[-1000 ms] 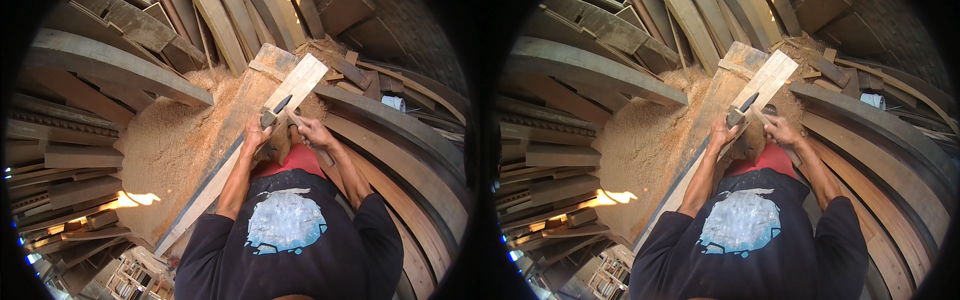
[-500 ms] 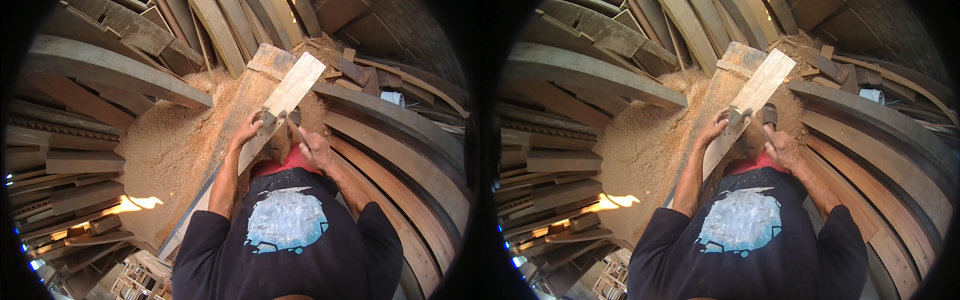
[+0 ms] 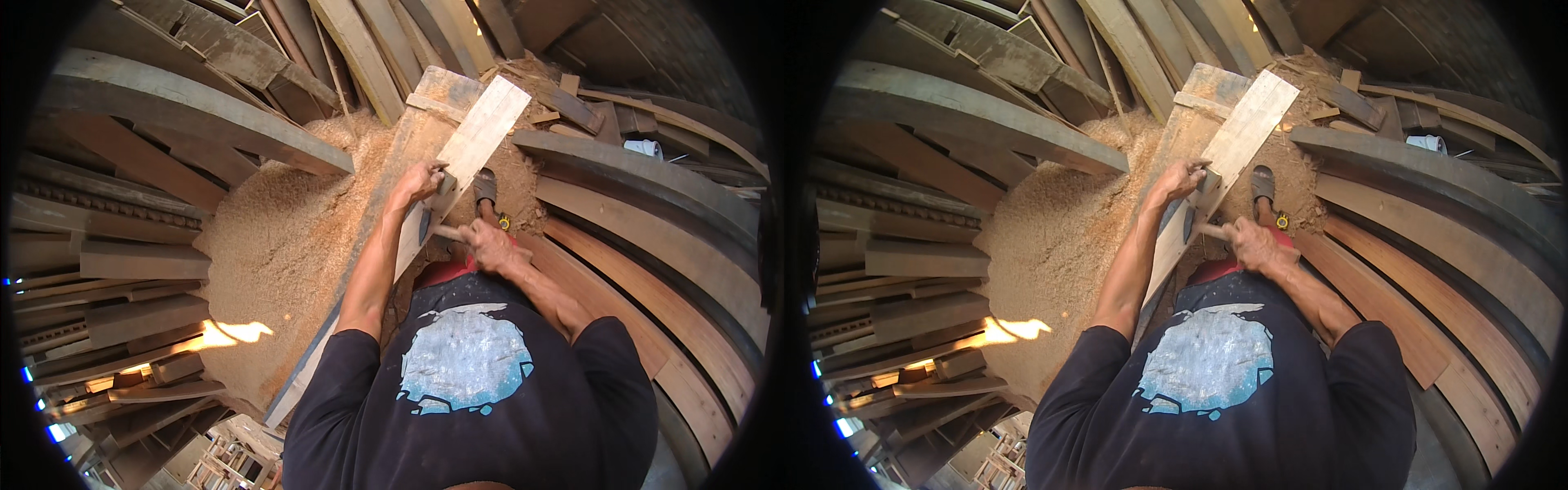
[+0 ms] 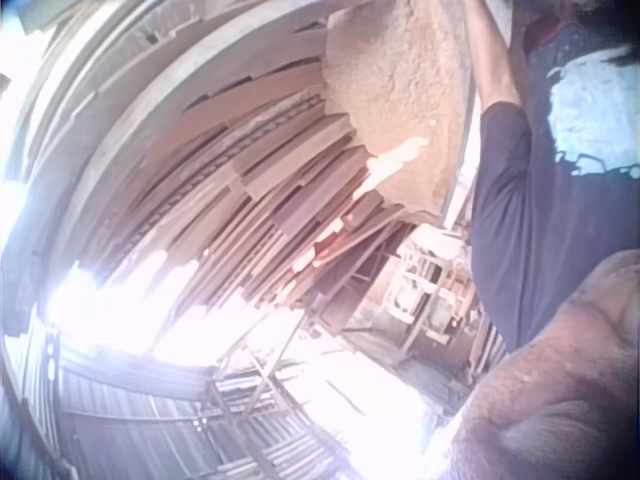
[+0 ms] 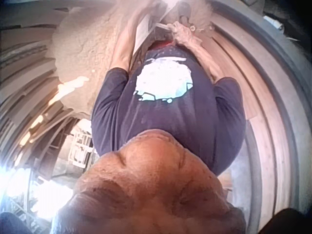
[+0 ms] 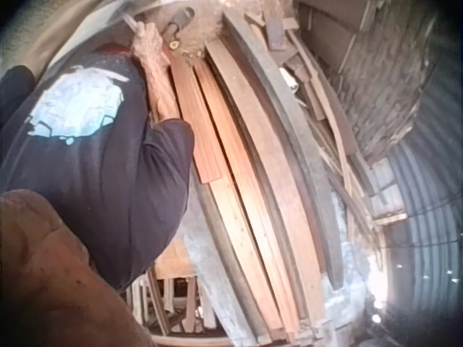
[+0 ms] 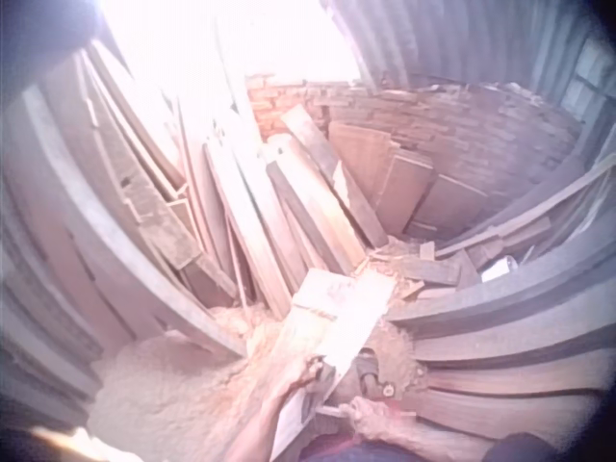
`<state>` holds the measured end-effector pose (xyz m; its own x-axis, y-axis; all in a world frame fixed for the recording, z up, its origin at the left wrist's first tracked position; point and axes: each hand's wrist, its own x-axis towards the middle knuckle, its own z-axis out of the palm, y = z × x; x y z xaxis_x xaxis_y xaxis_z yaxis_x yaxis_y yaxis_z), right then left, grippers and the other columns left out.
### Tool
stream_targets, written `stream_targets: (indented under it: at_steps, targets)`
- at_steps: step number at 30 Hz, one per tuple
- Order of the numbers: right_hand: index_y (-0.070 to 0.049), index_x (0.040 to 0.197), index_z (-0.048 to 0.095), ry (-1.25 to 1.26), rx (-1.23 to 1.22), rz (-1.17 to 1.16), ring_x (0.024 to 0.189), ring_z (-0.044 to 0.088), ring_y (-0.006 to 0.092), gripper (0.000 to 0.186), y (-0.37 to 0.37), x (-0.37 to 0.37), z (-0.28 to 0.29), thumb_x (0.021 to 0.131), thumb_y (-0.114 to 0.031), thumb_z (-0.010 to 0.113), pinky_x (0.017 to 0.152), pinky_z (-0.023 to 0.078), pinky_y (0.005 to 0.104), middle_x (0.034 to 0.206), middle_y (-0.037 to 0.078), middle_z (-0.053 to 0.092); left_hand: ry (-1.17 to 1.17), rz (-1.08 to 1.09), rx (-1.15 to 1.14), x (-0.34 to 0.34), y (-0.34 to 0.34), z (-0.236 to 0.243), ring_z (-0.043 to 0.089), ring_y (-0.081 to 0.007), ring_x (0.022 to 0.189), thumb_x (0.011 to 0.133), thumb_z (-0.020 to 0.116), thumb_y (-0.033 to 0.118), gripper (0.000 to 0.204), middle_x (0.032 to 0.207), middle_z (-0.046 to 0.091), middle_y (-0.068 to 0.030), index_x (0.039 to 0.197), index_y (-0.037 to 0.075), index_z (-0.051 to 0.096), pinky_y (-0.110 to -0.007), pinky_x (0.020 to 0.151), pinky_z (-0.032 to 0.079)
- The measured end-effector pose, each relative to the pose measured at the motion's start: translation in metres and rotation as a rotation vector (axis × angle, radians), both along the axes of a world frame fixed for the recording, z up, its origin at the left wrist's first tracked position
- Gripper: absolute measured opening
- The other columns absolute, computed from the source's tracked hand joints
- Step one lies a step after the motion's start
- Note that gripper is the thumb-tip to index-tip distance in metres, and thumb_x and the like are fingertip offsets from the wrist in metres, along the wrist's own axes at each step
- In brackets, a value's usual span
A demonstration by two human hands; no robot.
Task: The person uses a chisel and mallet to carve a small block of wood on a workbench. They repeatedly strike the chisel to shape the wood, then inspect the carved piece before walking through the workshop.
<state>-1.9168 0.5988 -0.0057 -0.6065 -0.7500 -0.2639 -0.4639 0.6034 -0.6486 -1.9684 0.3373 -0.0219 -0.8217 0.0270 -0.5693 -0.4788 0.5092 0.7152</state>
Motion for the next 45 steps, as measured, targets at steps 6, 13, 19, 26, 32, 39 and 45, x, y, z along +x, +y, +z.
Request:
stream_targets:
  at_steps: [6, 13, 19, 26, 32, 39, 45]
  targets:
    - [-0.010, 0.110, 0.059, -0.137, 0.002, 0.096, 0.087, 0.064, 0.0398, 0.025, -0.001, 0.006, 0.004, 0.086, -0.013, 0.066, 0.072, 0.053, 0.0507, 0.098, 0.018, 0.057, -0.010, -0.016, -0.095, 0.002, 0.000, 0.012, 0.066, -0.0320, 0.117, 0.096, 0.060, 0.020, 0.045, 0.123, 0.068, -0.0231, 0.140, 0.009, 0.058, -0.039, 0.101, 0.051]
    - [-0.006, 0.133, 0.058, -0.142, -0.237, -0.050, 0.086, 0.069, 0.0332, 0.045, 0.005, -0.014, 0.032, 0.088, -0.015, 0.062, 0.074, 0.056, 0.0433, 0.100, 0.017, 0.067, 0.007, 0.250, 0.034, 0.008, -0.015, 0.006, 0.063, -0.0309, 0.122, 0.096, 0.058, 0.020, 0.050, 0.133, 0.064, -0.0207, 0.143, 0.003, 0.053, -0.040, 0.104, 0.048]
    - [-0.004, 0.154, 0.036, -0.751, -0.265, -0.482, 0.061, 0.060, 0.0103, 0.056, 0.024, -0.072, 0.064, 0.100, -0.017, 0.040, 0.053, 0.053, 0.0285, 0.087, 0.006, 0.064, 0.028, 0.400, 0.131, 0.047, -0.006, 0.009, 0.060, -0.0344, 0.123, 0.086, 0.060, 0.015, 0.063, 0.137, 0.058, -0.0245, 0.147, 0.004, 0.045, -0.041, 0.108, 0.047]
    - [-0.012, 0.155, 0.037, -1.005, -0.177, -0.468, 0.051, 0.050, 0.0053, 0.054, 0.007, -0.122, 0.033, 0.102, -0.019, 0.050, 0.043, 0.046, 0.0214, 0.074, -0.003, 0.054, 0.185, 0.236, -0.339, 0.051, 0.047, -0.017, 0.059, -0.0458, 0.109, 0.075, 0.079, 0.026, 0.062, 0.115, 0.064, -0.0264, 0.127, 0.003, 0.054, -0.050, 0.096, 0.048]
    - [-0.006, 0.151, 0.042, -0.938, -0.465, -0.762, 0.051, 0.052, 0.0055, 0.052, 0.010, -0.115, 0.032, 0.103, -0.022, 0.053, 0.043, 0.048, 0.0220, 0.071, -0.001, 0.057, 0.269, 0.305, -0.357, 0.057, 0.049, -0.020, 0.060, -0.0451, 0.104, 0.074, 0.079, 0.024, 0.055, 0.108, 0.065, -0.0255, 0.119, 0.002, 0.057, -0.050, 0.091, 0.049]
    - [-0.007, 0.150, 0.045, -0.930, -0.327, -0.657, 0.052, 0.049, 0.0059, 0.051, 0.011, -0.117, 0.024, 0.101, -0.016, 0.053, 0.048, 0.045, 0.0213, 0.071, -0.004, 0.053, 0.238, 0.318, -0.293, 0.054, 0.048, -0.014, 0.059, -0.0450, 0.107, 0.073, 0.080, 0.021, 0.056, 0.108, 0.065, -0.0265, 0.120, 0.004, 0.057, -0.051, 0.091, 0.049]
    - [-0.003, 0.143, 0.049, -0.521, -0.248, -0.292, 0.069, 0.063, 0.0260, 0.051, 0.013, -0.088, 0.028, 0.095, -0.017, 0.057, 0.067, 0.052, 0.0418, 0.081, 0.007, 0.063, 0.166, 0.155, -0.261, 0.060, 0.034, -0.013, 0.058, -0.0414, 0.117, 0.078, 0.076, 0.020, 0.057, 0.123, 0.061, -0.0253, 0.128, 0.002, 0.055, -0.047, 0.102, 0.047]
